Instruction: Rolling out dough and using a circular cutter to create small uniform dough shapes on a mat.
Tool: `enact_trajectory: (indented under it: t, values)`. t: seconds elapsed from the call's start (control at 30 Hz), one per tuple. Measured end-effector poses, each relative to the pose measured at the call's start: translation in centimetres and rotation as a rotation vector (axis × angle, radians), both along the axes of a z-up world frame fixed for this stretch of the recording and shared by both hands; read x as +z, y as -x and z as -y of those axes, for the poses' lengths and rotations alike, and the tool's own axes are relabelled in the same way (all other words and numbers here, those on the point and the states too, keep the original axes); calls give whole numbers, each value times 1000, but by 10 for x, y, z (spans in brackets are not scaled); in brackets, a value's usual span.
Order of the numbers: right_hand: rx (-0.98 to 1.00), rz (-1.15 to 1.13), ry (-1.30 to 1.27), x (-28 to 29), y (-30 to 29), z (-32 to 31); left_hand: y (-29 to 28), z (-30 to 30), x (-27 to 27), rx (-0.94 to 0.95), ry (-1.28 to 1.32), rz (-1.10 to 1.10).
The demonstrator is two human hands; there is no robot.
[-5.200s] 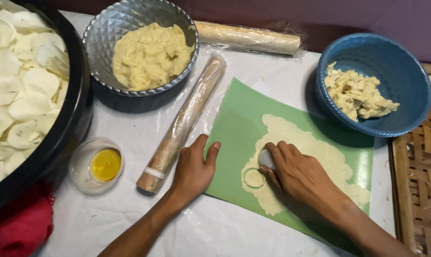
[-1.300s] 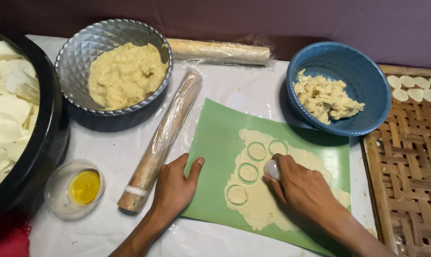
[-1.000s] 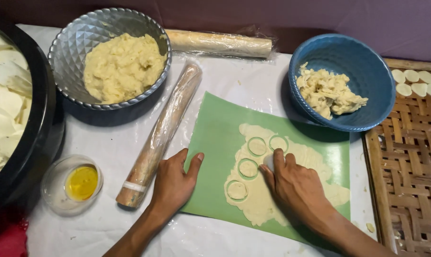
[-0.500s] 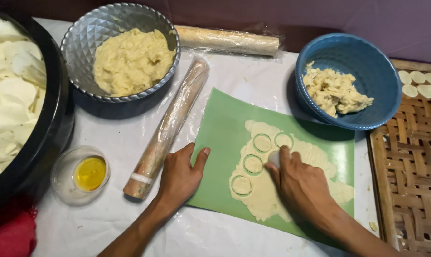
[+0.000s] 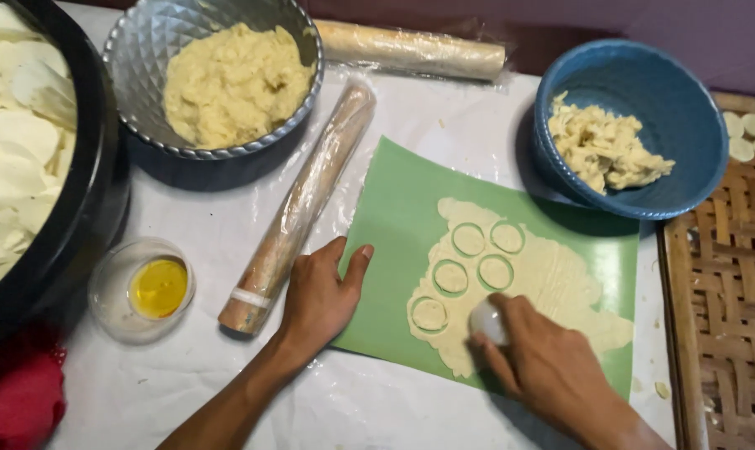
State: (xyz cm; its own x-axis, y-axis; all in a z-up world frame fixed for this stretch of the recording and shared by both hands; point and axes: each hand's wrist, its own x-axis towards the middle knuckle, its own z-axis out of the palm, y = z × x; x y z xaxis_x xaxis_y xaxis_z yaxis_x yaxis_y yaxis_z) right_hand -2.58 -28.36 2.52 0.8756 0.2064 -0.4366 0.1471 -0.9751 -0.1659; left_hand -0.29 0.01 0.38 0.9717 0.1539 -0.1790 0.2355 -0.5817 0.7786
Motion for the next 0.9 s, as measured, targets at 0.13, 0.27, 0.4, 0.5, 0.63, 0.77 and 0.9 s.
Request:
enact_trajectory:
  t: [0.13, 0.27, 0.4, 0.5, 0.63, 0.77, 0.9]
  values:
    - [205, 181, -43, -5, 12, -7, -1, 0, -4, 2, -15, 45]
    - [239, 62, 6, 0, 19, -14, -1, -1, -3, -10, -8, 42]
    - [279, 72, -16, -7, 23, -11, -1, 0, 1, -6, 9, 4]
    - [336, 113, -17, -11, 25, -13, -2, -1, -1, -8, 0, 45]
    - [399, 151, 16, -14, 25, -17, -2, -1, -3, -10, -6, 32]
    - [331, 362, 133, -39, 38, -23, -3, 0, 0, -17, -1, -7]
    - [478, 309, -1, -16, 24, -19, 0, 0, -2, 1, 14, 49]
